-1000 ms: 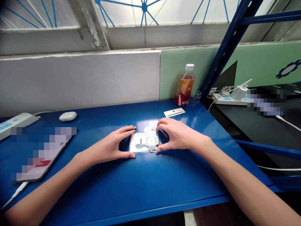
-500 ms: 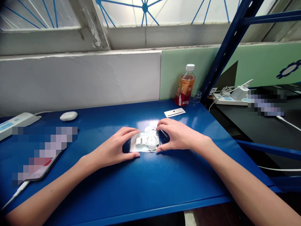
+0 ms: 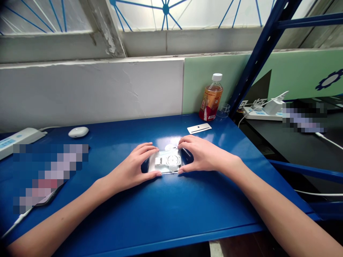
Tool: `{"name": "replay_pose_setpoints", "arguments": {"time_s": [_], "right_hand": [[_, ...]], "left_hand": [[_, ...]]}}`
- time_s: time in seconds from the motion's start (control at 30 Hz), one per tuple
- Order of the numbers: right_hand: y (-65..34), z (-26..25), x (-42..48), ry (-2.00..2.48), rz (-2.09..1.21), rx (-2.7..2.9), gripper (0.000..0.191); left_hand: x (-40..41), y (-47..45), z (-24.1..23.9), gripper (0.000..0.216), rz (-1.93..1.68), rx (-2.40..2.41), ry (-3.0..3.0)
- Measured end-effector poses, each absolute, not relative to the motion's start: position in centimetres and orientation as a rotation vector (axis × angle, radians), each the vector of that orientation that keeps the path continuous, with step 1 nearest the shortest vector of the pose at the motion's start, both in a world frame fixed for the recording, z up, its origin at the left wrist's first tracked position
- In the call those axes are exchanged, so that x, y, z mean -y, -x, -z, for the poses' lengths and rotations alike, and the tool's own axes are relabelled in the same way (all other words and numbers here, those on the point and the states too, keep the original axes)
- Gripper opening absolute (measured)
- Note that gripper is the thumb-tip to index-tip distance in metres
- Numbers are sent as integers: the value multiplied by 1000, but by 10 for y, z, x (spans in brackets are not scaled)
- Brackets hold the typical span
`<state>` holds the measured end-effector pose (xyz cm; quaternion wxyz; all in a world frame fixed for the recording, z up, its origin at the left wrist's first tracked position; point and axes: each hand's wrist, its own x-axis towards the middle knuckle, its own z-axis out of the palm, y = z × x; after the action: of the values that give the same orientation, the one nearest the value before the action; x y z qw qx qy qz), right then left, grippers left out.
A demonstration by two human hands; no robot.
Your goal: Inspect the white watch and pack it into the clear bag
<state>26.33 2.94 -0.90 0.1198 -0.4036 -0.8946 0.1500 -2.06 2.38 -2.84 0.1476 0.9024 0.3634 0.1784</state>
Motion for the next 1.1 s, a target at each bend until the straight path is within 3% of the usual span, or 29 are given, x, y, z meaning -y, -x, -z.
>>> {"name": "replay_pose_setpoints", "arguments": {"time_s": [0.5,0.73,1.1], "right_hand": [[-263,9,-30,1179,-456,2592,69],[-264,9,-29,1199,-444,2622,71],[-264,9,-27,1116,-407,2639,64]], "left_hand": [[-22,19,26,59,-546,-1047,-2615],[-21,20,26,69,-494,-1008,-2656],[-19,17,22,62,-499,-1034,-2624]]}}
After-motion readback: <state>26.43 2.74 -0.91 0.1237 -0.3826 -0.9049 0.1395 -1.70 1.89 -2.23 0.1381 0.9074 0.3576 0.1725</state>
